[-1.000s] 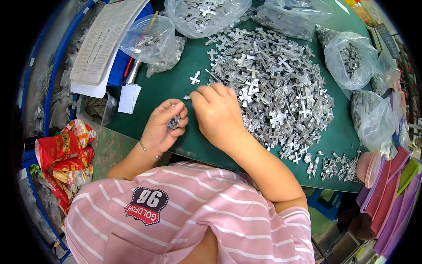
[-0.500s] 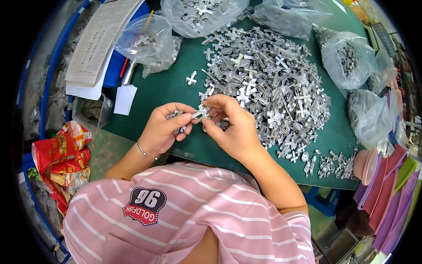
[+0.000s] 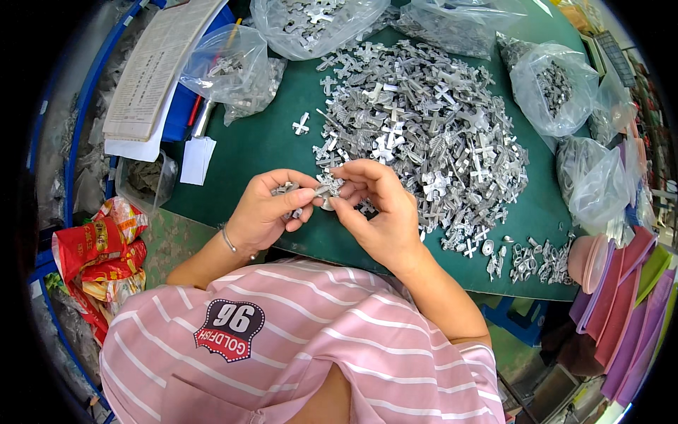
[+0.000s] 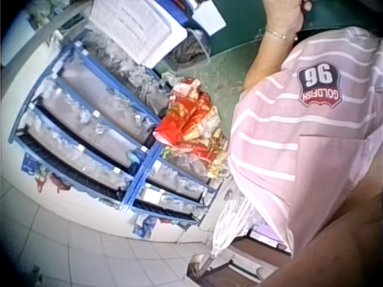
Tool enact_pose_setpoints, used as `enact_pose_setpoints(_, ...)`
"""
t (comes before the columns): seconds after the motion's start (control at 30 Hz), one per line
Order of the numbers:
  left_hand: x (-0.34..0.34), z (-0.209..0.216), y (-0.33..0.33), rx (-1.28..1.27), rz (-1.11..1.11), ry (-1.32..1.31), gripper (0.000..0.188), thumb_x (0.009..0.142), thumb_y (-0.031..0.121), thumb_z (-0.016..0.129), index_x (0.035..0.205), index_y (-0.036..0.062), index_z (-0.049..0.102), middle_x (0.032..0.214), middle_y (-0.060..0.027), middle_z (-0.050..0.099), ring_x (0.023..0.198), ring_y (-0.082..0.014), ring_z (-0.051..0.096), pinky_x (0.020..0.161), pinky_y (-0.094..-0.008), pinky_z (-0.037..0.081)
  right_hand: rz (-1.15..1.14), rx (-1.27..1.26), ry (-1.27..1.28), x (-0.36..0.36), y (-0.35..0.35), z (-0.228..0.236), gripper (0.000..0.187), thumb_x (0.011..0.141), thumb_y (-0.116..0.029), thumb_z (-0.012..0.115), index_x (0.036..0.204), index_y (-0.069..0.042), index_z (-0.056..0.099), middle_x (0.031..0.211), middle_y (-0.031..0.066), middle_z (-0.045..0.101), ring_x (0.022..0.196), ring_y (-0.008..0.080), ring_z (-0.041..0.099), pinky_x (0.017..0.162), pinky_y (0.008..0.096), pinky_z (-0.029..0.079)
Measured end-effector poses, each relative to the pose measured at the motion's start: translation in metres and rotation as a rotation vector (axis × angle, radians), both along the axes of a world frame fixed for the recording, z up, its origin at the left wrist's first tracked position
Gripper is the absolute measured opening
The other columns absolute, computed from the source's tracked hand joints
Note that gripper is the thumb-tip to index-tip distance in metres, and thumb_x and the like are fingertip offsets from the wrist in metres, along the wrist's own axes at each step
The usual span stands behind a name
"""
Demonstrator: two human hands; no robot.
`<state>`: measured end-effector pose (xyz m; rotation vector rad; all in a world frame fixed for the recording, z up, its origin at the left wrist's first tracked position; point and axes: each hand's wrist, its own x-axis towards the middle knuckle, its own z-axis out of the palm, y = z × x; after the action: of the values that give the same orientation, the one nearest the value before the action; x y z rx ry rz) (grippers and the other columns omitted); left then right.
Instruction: The person sits at a green workbench and assembles small silver metal components by hand. They pick up cross-shaped pieces and cylindrical parts from a large pile, fit them together, and place the finished assemblies into a clear plastic bag. The process is repetitive, involving continuous picking, fitting, and bagging of the hardware.
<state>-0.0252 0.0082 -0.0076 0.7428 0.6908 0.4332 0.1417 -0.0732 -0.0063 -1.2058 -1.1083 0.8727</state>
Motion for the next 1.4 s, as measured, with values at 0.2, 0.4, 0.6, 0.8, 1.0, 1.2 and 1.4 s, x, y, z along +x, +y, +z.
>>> enact_pose_setpoints(0.2, 0.000, 0.003, -0.002, -0.030, 0.028, 0.004, 0.016, 0.084, 0.007, 0.061, 0.096, -0.0035, 0.058, 0.080, -0.0113, 0.061, 0.061, -0.0107, 0.054, 0.045, -0.0188, 0.040, -0.028, 0.071, -0.307, -0.003, -0.004, 0.004, 0.035, 0.072, 0.006, 0.066, 0.105, 0.001, 0.057, 0.100, 0.0098, 0.062, 0.080, 0.0142, 0.060, 0.068, 0.0241, 0.049)
enact_pose_setpoints(0.4, -0.008, 0.032, 0.053, 1.179, 0.463, 0.073, 0.006, 0.077, -0.003, 0.063, 0.082, -0.0002, 0.061, 0.081, -0.0065, 0.060, 0.064, -0.0088, 0.055, 0.057, -0.0217, 0.045, -0.117, 0.102, -0.050, 0.001, -0.002, 0.006, 0.033, 0.075, 0.007, 0.062, 0.107, 0.002, 0.053, 0.111, 0.0151, 0.057, 0.088, 0.0137, 0.057, 0.075, 0.0230, 0.046)
enact_pose_setpoints(0.6, -0.033, 0.068, 0.116, 1.606, 0.625, 0.702, 0.013, 0.079, 0.008, 0.066, 0.090, 0.0001, 0.066, 0.084, -0.0032, 0.062, 0.063, -0.0064, 0.054, 0.059, -0.0195, 0.043, -0.162, -0.010, -0.485, 0.011, 0.000, 0.013, 0.013, 0.073, 0.005, 0.062, 0.085, 0.000, 0.060, 0.082, 0.0100, 0.061, 0.071, 0.0181, 0.057, 0.062, 0.0249, 0.044)
enact_pose_setpoints(0.8, -0.011, 0.051, 0.076, 1.231, 0.466, 0.375, 0.009, 0.079, 0.005, 0.065, 0.087, -0.0003, 0.065, 0.087, -0.0045, 0.061, 0.062, -0.0063, 0.053, 0.055, -0.0192, 0.041, -0.107, 0.177, -1.072, -0.005, 0.027, 0.005, 0.013, 0.068, -0.007, 0.064, 0.080, -0.008, 0.059, 0.081, 0.0049, 0.055, 0.077, 0.0231, 0.051, 0.066, 0.0351, 0.037)
enact_pose_setpoints(1.0, 0.006, 0.004, 0.045, 1.343, 0.045, 0.435, 0.015, 0.075, 0.000, 0.065, 0.090, -0.0005, 0.064, 0.089, -0.0101, 0.062, 0.075, -0.0197, 0.061, 0.067, -0.0277, 0.048, -0.133, 0.122, -1.311, -0.017, 0.038, -0.015, 0.011, 0.066, -0.011, 0.056, 0.076, -0.007, 0.057, 0.077, 0.0037, 0.052, 0.079, 0.0212, 0.049, 0.069, 0.0353, 0.035)
enact_pose_setpoints(1.2, 0.014, -0.012, 0.024, 1.280, -0.068, 0.512, 0.018, 0.072, 0.001, 0.063, 0.090, -0.0019, 0.062, 0.086, -0.0146, 0.062, 0.078, -0.0293, 0.061, 0.070, -0.0323, 0.048, -0.075, 0.135, -1.213, -0.013, 0.039, -0.016, 0.011, 0.067, -0.008, 0.056, 0.078, -0.007, 0.056, 0.076, 0.0053, 0.053, 0.081, 0.0224, 0.049, 0.075, 0.0373, 0.033)
enact_pose_setpoints(1.4, 0.012, -0.018, 0.025, 1.314, -0.006, 0.503, 0.012, 0.076, 0.004, 0.064, 0.087, -0.0017, 0.063, 0.077, -0.0109, 0.062, 0.065, -0.0232, 0.060, 0.060, -0.0290, 0.047, -0.098, 0.171, -1.052, -0.005, 0.030, -0.006, 0.022, 0.069, -0.005, 0.061, 0.091, -0.006, 0.055, 0.091, 0.0090, 0.058, 0.086, 0.0250, 0.053, 0.079, 0.0387, 0.035)
